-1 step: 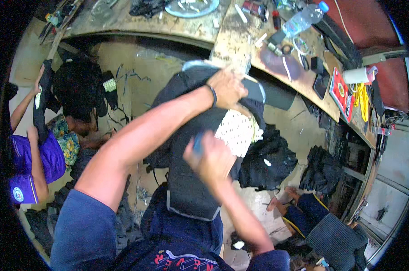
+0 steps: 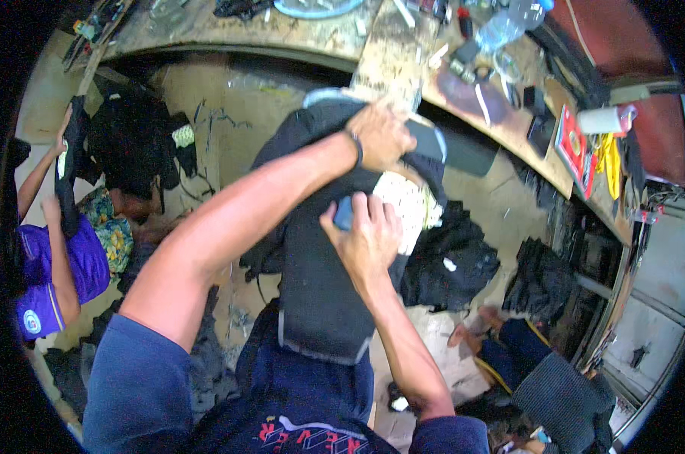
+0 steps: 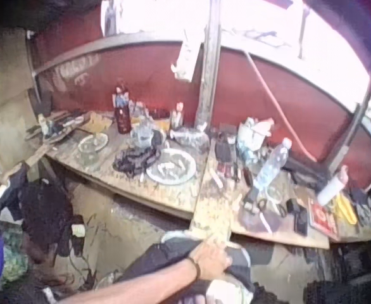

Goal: The person uses a small handheld tool to rub and clean the surface of black garments placed on a board. They repeatedly rub different sections of the fabric, flip the garment over, and continue the cleaning process.

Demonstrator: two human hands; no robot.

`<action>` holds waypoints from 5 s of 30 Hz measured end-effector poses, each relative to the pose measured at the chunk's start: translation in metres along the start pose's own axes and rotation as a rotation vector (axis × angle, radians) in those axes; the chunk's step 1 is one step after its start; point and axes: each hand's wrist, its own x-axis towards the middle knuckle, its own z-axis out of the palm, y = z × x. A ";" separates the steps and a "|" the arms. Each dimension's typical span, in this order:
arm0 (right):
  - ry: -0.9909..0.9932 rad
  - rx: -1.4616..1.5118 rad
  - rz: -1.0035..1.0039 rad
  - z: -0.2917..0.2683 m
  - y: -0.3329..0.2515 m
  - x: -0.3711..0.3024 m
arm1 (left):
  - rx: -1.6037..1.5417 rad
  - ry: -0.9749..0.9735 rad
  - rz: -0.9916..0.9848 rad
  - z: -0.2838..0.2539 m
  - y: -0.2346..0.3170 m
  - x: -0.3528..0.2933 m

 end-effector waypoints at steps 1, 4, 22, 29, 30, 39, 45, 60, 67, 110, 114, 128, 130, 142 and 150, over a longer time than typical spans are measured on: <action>0.037 -0.047 0.033 -0.001 0.000 0.003 | -0.034 -0.042 0.009 -0.003 0.000 0.000; 0.176 -0.069 -0.027 -0.018 -0.005 0.027 | -0.039 -0.103 0.016 -0.006 -0.003 0.003; 0.242 0.022 0.030 -0.011 0.068 0.022 | 0.044 0.090 -0.111 -0.032 0.010 -0.004; 0.211 0.005 -0.177 -0.038 0.052 0.117 | -0.027 0.164 -0.173 0.008 -0.022 0.022; 0.226 -0.004 -0.072 -0.038 0.052 0.135 | -0.034 0.082 -0.195 0.009 -0.029 0.027; -0.166 0.286 -0.178 -0.051 0.044 0.088 | -0.012 0.076 -0.270 0.002 -0.028 0.029; 0.180 0.049 -0.151 -0.052 0.064 0.098 | -0.038 0.027 -0.271 -0.004 -0.028 0.032; 0.486 0.672 0.382 -0.100 0.100 0.130 | 0.084 0.393 -0.307 -0.017 -0.001 0.004; 0.770 0.298 0.182 0.036 0.202 0.137 | -0.861 0.547 -1.095 0.025 0.052 -0.148; 0.731 0.232 0.211 -0.006 0.170 0.200 | -0.308 -0.232 -0.529 -0.036 0.014 -0.085; 0.735 0.279 0.208 -0.007 0.175 0.202 | -0.512 -0.333 -0.449 -0.046 0.000 -0.074; 0.715 0.424 0.078 -0.075 0.145 0.167 | -0.090 0.414 -0.691 -0.024 0.020 -0.071; 0.447 0.299 -0.252 -0.070 0.112 0.128 | -0.084 0.351 -0.725 -0.008 0.011 -0.067; 0.086 0.201 -0.269 -0.019 0.058 0.155 | -0.293 0.134 -0.794 -0.016 -0.038 -0.048; 0.125 0.196 -0.314 -0.038 0.077 0.174 | -0.317 0.113 -0.821 -0.019 -0.040 -0.046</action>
